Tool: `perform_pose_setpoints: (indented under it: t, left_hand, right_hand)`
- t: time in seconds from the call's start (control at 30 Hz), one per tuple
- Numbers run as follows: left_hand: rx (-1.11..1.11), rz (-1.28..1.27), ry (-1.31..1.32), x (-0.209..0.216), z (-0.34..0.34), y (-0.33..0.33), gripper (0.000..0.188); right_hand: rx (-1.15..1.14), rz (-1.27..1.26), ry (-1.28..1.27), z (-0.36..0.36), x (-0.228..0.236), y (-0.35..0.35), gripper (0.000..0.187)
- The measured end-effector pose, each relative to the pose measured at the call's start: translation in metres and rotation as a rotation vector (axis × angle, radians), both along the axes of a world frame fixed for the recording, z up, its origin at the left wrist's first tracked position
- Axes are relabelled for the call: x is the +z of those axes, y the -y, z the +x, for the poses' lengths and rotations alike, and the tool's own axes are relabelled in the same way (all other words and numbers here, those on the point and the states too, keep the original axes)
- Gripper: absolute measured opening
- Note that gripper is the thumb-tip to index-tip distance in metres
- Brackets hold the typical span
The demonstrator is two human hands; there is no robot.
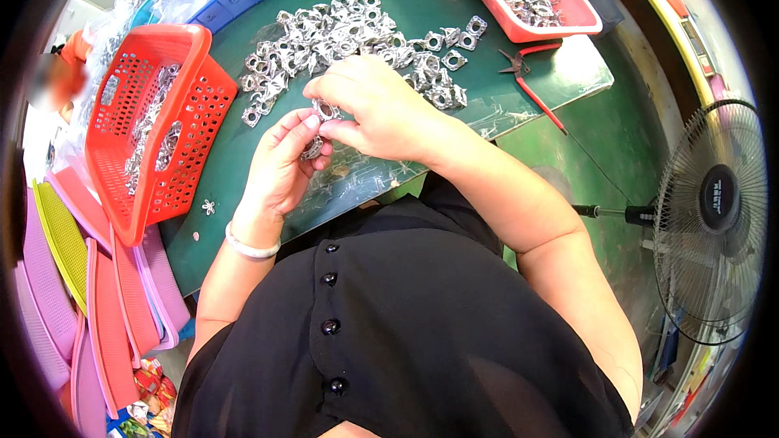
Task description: The person repeatedly picks up small silver metal parts from a green table, inspects them by turning them over in both hands, and places them into a red basket. The process continues throughout the clip with no other tools used.
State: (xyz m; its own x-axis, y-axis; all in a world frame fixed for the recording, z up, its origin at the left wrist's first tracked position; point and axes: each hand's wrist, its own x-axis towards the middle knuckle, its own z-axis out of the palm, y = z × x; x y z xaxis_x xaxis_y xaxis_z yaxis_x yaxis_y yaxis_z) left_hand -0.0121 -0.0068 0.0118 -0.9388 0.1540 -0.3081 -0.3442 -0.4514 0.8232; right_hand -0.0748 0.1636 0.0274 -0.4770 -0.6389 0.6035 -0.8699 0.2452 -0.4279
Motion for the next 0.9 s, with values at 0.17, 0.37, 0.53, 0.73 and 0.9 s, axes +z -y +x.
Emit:
perform_pose_setpoints:
  t: [0.17,0.37,0.53,0.73,0.9]
  left_hand:
    - [0.028,-0.011,0.021,-0.001,0.002,0.002,0.01]
    - [0.037,-0.002,0.007,0.001,0.002,0.004,0.01]
    - [0.041,-0.006,0.017,0.001,0.002,0.004,0.011]
    - [0.033,0.03,-0.004,0.004,0.001,0.005,0.015]
    - [0.013,-0.021,0.005,0.005,0.002,0.004,0.019]
  right_hand:
    - [0.046,-0.153,0.344,0.006,-0.011,0.003,0.05]
    - [0.103,-0.166,0.523,0.008,-0.012,0.0,0.054]
    - [0.146,-0.193,0.564,0.009,-0.011,-0.001,0.057]
    - [0.156,-0.231,0.553,0.011,-0.013,0.001,0.058]
    - [0.128,-0.19,0.522,0.013,-0.011,0.002,0.059]
